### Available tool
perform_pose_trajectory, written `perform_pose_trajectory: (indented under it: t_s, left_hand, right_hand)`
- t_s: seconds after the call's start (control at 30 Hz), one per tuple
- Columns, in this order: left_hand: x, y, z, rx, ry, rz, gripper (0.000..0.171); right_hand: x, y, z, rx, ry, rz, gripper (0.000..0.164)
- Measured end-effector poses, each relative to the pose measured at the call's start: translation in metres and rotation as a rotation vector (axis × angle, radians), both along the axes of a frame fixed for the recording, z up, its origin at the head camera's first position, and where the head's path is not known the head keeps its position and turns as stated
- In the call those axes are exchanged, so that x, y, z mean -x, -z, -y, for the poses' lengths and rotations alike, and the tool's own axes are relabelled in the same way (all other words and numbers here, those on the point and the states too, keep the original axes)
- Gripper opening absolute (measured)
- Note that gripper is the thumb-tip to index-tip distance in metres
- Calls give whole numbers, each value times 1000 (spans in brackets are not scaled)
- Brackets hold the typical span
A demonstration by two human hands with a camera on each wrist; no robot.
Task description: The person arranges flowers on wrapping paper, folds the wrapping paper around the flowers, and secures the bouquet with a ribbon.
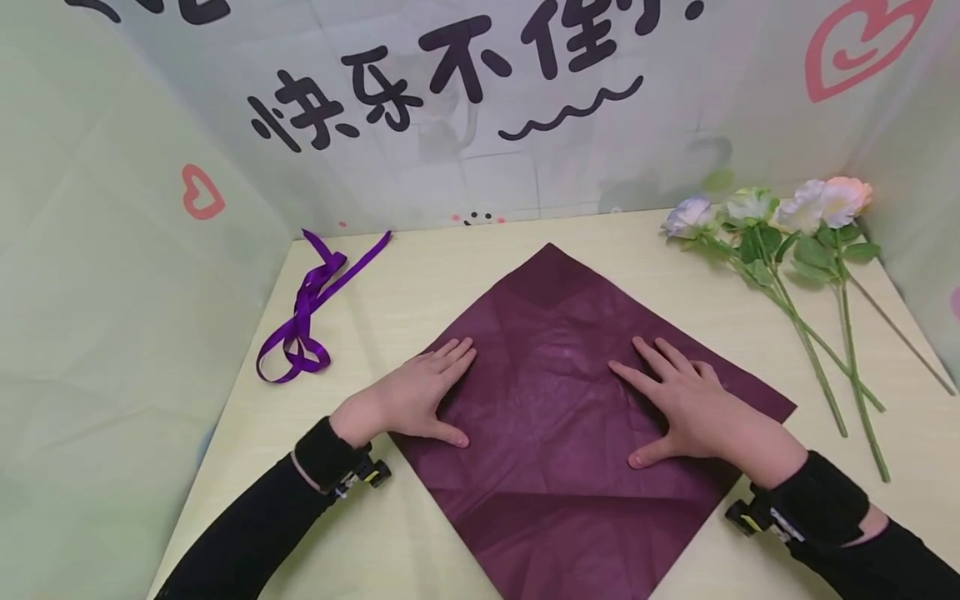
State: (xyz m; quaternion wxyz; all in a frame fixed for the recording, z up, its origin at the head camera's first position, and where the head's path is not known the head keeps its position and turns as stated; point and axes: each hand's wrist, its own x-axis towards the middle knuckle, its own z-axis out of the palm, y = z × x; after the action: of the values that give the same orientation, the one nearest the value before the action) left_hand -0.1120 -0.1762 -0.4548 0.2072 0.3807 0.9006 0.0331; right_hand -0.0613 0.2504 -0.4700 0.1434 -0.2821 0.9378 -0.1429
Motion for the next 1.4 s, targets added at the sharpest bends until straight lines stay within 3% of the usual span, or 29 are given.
perform_pose_trajectory:
  t_s: [0.5,0.73,1.13,1.4]
  left_hand:
    - [3,-4,5,-21,-49,84,136]
    - [5,3,9,-36,-76,94,141]
    - [9,-2,2,-54,-91,127,141]
    - [5,-4,3,-54,-101,149,141]
  right_hand:
    - [7,-1,4,-9,-6,9,132]
    - [10,-1,4,-12,-4,-7,131]
    - [10,1,-4,-28,3,-11,130]
    - [11,0,-7,4,-2,10,123]
